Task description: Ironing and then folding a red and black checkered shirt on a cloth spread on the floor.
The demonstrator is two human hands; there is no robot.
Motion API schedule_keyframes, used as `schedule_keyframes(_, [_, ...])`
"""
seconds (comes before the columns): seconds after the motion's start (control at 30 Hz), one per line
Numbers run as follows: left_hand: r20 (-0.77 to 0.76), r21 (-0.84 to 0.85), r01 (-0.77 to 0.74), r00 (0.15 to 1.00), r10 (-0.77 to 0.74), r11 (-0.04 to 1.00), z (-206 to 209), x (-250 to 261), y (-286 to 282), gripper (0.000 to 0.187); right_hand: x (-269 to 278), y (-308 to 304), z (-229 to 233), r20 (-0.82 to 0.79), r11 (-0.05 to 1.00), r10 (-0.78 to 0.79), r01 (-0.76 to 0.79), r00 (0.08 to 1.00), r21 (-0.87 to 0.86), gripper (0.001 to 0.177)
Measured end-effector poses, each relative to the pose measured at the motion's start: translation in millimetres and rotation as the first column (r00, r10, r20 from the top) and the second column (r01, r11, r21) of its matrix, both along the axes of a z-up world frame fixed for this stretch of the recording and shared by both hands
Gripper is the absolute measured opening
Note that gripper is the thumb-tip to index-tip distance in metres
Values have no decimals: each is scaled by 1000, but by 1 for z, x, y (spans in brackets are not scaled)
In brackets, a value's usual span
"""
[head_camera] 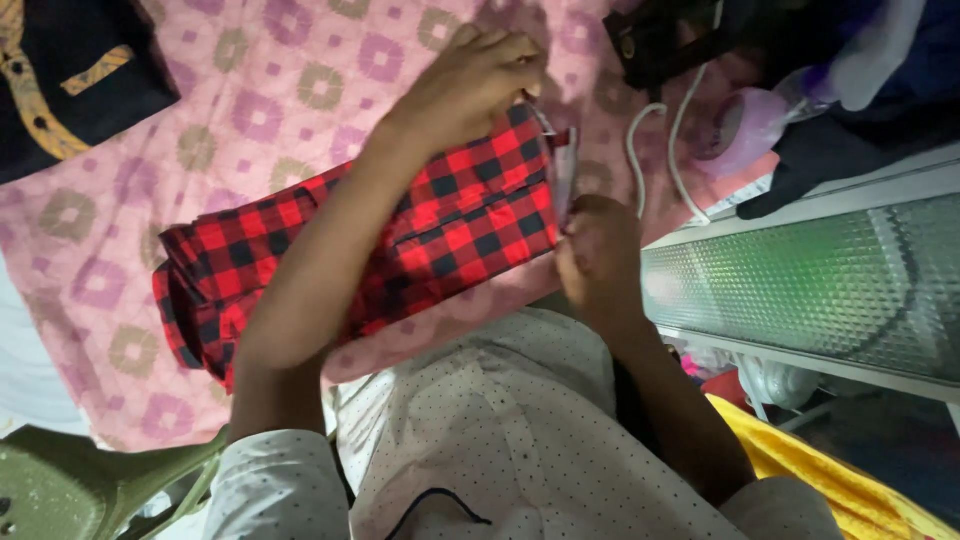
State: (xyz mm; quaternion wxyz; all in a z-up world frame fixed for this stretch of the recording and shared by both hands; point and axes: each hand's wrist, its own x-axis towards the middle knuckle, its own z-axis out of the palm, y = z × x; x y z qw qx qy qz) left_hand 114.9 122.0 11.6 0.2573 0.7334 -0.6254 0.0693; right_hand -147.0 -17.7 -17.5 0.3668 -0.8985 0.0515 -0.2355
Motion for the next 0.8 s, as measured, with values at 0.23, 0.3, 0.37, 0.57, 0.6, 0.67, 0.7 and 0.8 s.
schedule_keyframes(0.23, [107, -19, -99, 989, 100, 995, 11, -18, 98, 14, 22, 43, -23, 178, 849, 379, -264, 908, -458, 21])
schedule_keyframes(0.3, [106, -1, -132, 986, 131, 991, 3, -23, 117, 12, 25, 51, -30, 199, 793, 441, -276, 875, -543, 20])
schedule_keyframes(0.37, [208, -5, -185, 961, 182, 983, -9, -25, 131, 17, 26, 60, -23, 148, 722, 509, -327, 848, -610, 18])
schedule_keyframes(0.57, [74, 61, -239, 969, 234, 969, -24, -32, 147, 13, 24, 73, -6, 9, 707, 537, -445, 844, -550, 15])
schedule_keyframes(0.6, [70, 62, -236, 970, 232, 970, -25, -32, 148, 13, 23, 73, -5, 5, 708, 535, -445, 845, -548, 15])
schedule_keyframes(0.67, [141, 57, -250, 960, 240, 966, -27, -31, 150, 16, 21, 73, -2, -2, 705, 539, -452, 842, -547, 14])
schedule_keyframes(0.7, [140, 58, -250, 960, 241, 966, -22, -34, 150, 16, 21, 72, -1, -3, 705, 539, -453, 842, -546, 14])
schedule_keyframes(0.8, [101, 77, -265, 961, 257, 961, -12, -41, 148, 16, 20, 69, -2, -27, 710, 564, -501, 826, -495, 18])
